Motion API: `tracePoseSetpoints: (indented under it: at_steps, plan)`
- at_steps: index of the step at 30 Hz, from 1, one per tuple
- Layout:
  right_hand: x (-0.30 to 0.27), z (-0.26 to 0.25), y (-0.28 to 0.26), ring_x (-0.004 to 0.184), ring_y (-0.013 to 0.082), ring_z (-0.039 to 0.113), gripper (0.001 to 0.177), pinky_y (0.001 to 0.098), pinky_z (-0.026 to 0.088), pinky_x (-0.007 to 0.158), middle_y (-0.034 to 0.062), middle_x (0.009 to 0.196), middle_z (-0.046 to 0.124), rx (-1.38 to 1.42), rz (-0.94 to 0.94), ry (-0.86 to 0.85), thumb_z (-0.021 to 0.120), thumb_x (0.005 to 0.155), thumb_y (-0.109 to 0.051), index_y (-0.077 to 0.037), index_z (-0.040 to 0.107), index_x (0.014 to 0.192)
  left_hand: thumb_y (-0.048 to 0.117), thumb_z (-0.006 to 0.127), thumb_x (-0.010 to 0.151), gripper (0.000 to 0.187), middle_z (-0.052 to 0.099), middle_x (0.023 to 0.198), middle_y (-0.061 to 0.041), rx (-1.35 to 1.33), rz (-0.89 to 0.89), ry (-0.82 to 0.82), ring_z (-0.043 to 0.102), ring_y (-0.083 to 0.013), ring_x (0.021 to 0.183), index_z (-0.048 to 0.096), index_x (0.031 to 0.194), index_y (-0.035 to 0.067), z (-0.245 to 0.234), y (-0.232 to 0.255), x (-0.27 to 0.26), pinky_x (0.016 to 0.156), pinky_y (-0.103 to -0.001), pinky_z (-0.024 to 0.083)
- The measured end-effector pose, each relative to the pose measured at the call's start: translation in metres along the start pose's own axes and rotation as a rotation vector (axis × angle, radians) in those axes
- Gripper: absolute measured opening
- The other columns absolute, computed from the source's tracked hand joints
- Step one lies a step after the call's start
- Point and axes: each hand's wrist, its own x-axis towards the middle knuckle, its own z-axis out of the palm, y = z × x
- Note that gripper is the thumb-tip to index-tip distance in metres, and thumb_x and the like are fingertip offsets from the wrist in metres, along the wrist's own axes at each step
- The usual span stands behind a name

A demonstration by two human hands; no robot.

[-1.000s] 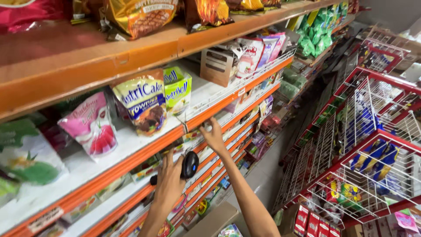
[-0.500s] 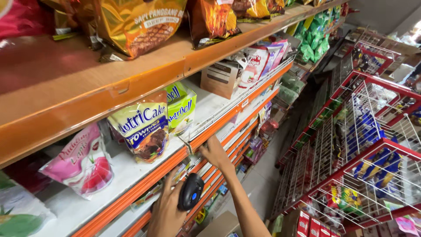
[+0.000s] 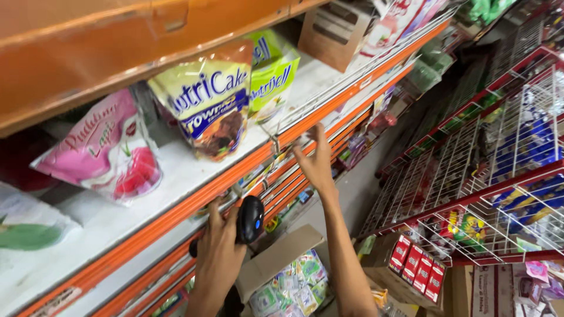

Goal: The person scans barcode labels on various packets of food products from a cardboard box and places the packets onto supermarket shelves using a handheld scanner.

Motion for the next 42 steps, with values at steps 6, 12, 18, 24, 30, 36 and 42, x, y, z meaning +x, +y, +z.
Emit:
tracePoseSetpoints:
  at_steps: [6, 12, 18, 24, 30, 36, 42]
  plan:
    - [-0.037, 0.016, -0.027, 0.119, 0.0294, 0.064, 0.036, 0.0429, 0.053, 0.099, 0.017, 0.124, 0.065, -0.04, -0.098, 0.271, 0.074, 0.089, -0.005, -0.002, 0.061, 0.122, -0.003, 0.073, 0.071, 0.062, 0.042, 0.146, -0.02, -0.069, 0.016, -0.085, 0.063, -0.0448, 0.113, 0.054, 0.13, 0.001, 0.004, 0.01, -0.011, 0.094, -0.051, 0.053]
    - [-0.075, 0.032, -0.063, 0.117, 0.0287, 0.064, 0.02, 0.04, 0.05, 0.102, 0.0158, 0.118, 0.065, -0.002, -0.178, 0.161, 0.073, 0.087, 0.002, -0.001, 0.064, 0.104, 0.002, 0.072, 0.077, 0.044, 0.033, 0.159, -0.021, -0.152, 0.069, 0.016, 0.066, -0.0424, 0.109, 0.058, 0.119, -0.003, 0.001, 0.015, -0.034, 0.09, -0.052, 0.052]
    - [-0.106, 0.048, -0.076, 0.099, 0.023, 0.071, 0.014, 0.0332, 0.055, 0.091, 0.0118, 0.104, 0.072, 0.178, -0.118, 0.024, 0.072, 0.085, 0.005, 0.0, 0.068, 0.098, 0.003, 0.073, 0.079, 0.053, 0.033, 0.157, -0.017, -0.2, 0.056, 0.057, 0.062, -0.043, 0.115, 0.06, 0.13, 0.001, 0.001, -0.014, -0.037, 0.094, -0.05, 0.053]
    - [-0.103, 0.048, -0.09, 0.101, 0.0241, 0.071, 0.02, 0.0317, 0.055, 0.085, 0.0132, 0.112, 0.073, 0.172, -0.116, -0.149, 0.064, 0.089, 0.01, 0.0, 0.074, 0.103, -0.001, 0.073, 0.077, 0.048, 0.032, 0.159, -0.019, -0.303, 0.238, 0.13, 0.056, -0.0436, 0.131, 0.062, 0.123, -0.001, -0.016, -0.026, -0.034, 0.101, -0.049, 0.051]
    - [-0.101, 0.04, -0.117, 0.105, 0.0197, 0.073, 0.021, 0.031, 0.056, 0.093, 0.0081, 0.112, 0.075, 0.207, -0.093, -0.226, 0.061, 0.097, 0.008, -0.005, 0.073, 0.109, 0.0, 0.071, 0.075, 0.051, 0.039, 0.156, -0.01, -0.374, -0.07, 0.012, 0.067, -0.0349, 0.113, 0.061, 0.126, 0.003, -0.052, -0.025, -0.074, 0.094, -0.047, 0.054]
    - [-0.107, 0.064, -0.144, 0.114, 0.0251, 0.067, 0.033, 0.0321, 0.055, 0.082, 0.0139, 0.135, 0.062, 0.194, -0.093, -0.525, 0.066, 0.095, 0.001, -0.004, 0.066, 0.128, 0.005, 0.073, 0.075, 0.056, 0.034, 0.155, -0.022, -0.081, -0.138, 0.156, 0.063, -0.0465, 0.104, 0.06, 0.129, 0.0, -0.068, -0.063, -0.091, 0.089, -0.055, 0.05]
    - [-0.116, 0.089, -0.145, 0.1, 0.0242, 0.073, 0.022, 0.0357, 0.058, 0.086, 0.0107, 0.118, 0.066, 0.105, -0.171, -0.325, 0.071, 0.099, -0.004, -0.004, 0.068, 0.12, 0.014, 0.075, 0.083, 0.054, 0.047, 0.135, -0.021, -0.119, -0.236, 0.126, 0.064, -0.0431, 0.109, 0.057, 0.132, 0.0, -0.065, -0.071, -0.083, 0.089, -0.054, 0.05]
